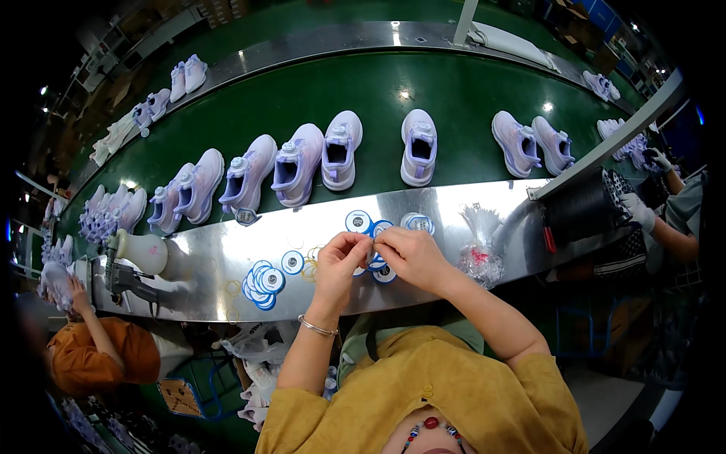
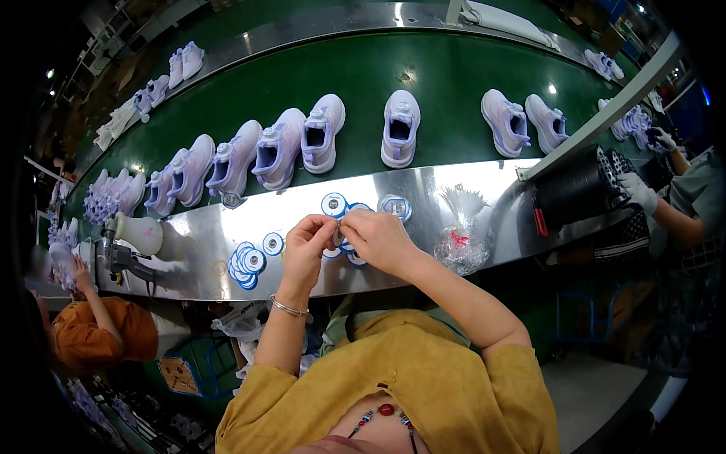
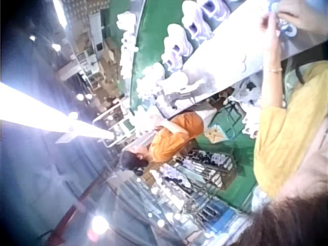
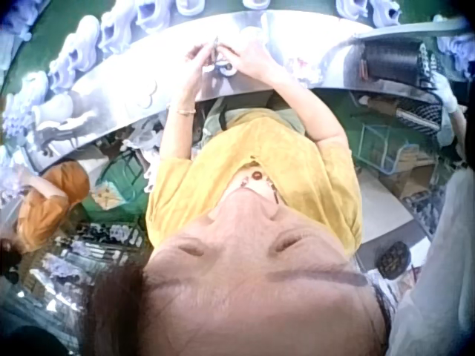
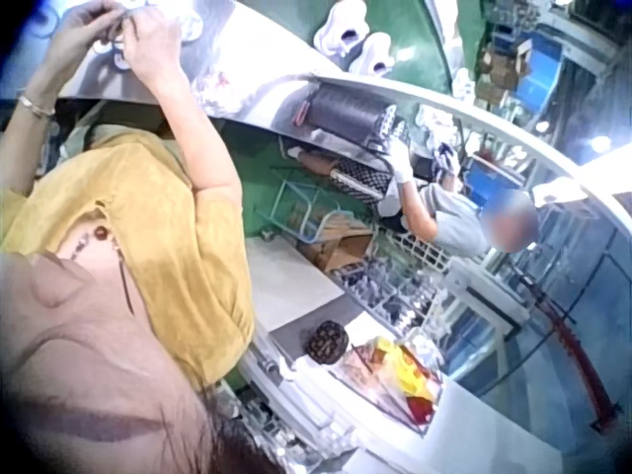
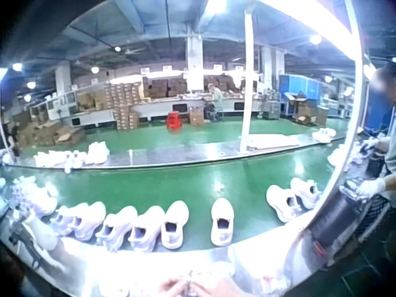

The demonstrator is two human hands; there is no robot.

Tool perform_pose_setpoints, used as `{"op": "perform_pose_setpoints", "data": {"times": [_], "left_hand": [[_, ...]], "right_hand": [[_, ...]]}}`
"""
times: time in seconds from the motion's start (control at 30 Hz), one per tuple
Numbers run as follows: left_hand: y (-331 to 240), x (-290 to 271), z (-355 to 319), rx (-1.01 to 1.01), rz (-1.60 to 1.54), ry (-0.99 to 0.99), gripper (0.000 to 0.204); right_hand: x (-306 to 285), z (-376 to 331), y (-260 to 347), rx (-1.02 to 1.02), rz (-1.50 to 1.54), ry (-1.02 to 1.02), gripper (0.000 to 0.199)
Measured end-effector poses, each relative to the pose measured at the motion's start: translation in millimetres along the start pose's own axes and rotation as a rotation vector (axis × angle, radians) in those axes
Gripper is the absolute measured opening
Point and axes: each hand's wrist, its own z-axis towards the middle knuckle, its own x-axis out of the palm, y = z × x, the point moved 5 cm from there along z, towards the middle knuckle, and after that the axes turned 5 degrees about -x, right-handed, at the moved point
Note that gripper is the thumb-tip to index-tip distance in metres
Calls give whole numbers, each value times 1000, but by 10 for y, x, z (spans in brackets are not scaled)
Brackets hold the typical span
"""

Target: The person attaches small circular tags to white sneakers on a moving conveyor belt. They pick up a tag, place it on the tongue of a shoe, and secure it with a rubber band before moving to the next pair.

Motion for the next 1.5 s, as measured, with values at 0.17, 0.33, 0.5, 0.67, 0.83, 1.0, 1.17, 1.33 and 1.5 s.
{"op": "perform_pose_setpoints", "data": {"times": [0.17, 0.33, 0.5, 0.67, 0.83, 1.0, 1.17, 1.33, 1.5], "left_hand": [[-239, -15, 47, 13, 86, -47, 10], [-568, -56, 279, 228, 515, -77, 18], [-682, -323, 1049, 609, 1210, -339, 42], [-336, -334, 1805, 381, 1371, -252, 31], [-35, 666, 2065, 453, 1336, -196, 25], [329, 1545, 2428, 444, 1260, -29, 26], [430, 1762, 2546, 391, 1028, 136, 54], [461, 1817, 2497, 215, 819, 123, 33], [585, 1805, 2557, 115, 693, 101, 16]], "right_hand": [[-64, 306, 34, 240, 206, 184, 21], [-45, 464, -183, 273, 286, 202, 21], [-91, 468, -517, 386, 325, 121, 19], [-199, 390, -876, 398, 329, 53, 20], [-662, 332, -1513, 404, 214, -109, 19], [-1115, 412, -2208, 377, 6, -209, 18], [-1689, 276, -2705, 437, -65, -174, 18], [-1874, 57, -2500, 224, -266, -159, 13], [-1736, 48, -2337, 143, -497, -139, 9]]}}
